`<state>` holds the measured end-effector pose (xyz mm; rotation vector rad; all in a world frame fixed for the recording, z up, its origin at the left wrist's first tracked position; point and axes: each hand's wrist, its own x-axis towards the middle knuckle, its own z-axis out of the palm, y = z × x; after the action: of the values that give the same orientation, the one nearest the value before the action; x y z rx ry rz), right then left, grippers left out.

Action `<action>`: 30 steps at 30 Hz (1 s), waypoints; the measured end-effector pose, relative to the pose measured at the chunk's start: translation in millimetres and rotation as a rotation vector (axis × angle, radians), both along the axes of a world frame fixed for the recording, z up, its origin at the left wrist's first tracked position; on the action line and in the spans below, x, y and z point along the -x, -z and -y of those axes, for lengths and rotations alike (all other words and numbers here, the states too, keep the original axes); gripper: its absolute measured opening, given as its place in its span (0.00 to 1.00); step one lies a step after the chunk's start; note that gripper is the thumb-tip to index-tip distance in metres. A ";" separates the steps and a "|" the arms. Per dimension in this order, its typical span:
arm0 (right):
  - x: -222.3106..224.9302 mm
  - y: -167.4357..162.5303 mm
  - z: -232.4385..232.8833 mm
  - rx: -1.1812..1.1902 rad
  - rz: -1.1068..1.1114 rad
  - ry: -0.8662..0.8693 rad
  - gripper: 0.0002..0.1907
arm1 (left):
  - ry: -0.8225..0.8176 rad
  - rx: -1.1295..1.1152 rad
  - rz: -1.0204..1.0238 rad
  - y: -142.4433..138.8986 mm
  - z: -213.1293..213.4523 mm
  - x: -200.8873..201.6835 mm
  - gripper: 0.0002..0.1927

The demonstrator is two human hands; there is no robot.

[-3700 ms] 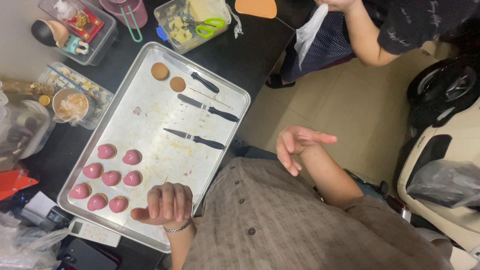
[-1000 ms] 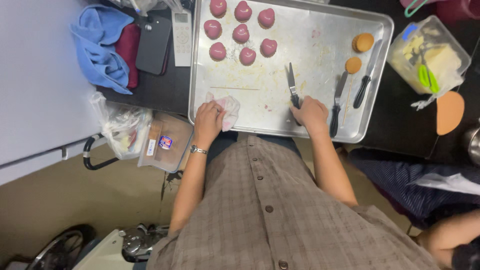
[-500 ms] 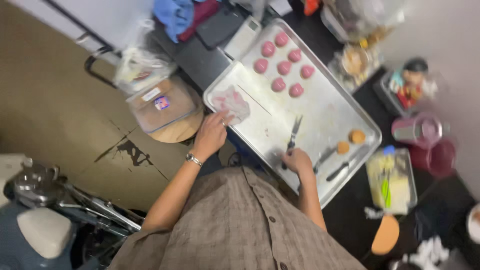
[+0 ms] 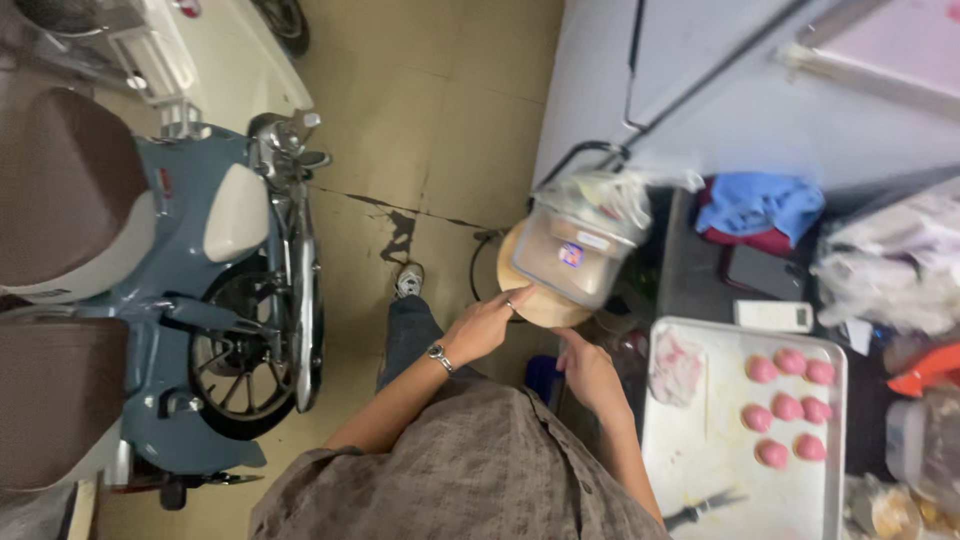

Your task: The person carries a pink plastic pitcher of pink liquid across the room, places it inside a refrigerator, washes their hands at the sink, then holds a container of red glaze and stirs it with a spatula, scraping the sides, while another person works nearby.

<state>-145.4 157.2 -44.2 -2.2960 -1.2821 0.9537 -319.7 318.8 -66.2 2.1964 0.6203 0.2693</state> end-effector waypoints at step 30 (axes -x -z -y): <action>-391.1 -23.6 -811.2 -1.339 -1.349 1.427 0.30 | -0.394 0.039 0.403 22.8 -744.3 -72.3 0.35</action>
<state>245.7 968.3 -20.6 -0.5918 0.4054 0.4528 -247.5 1063.1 -88.9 1.8902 0.8116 0.8718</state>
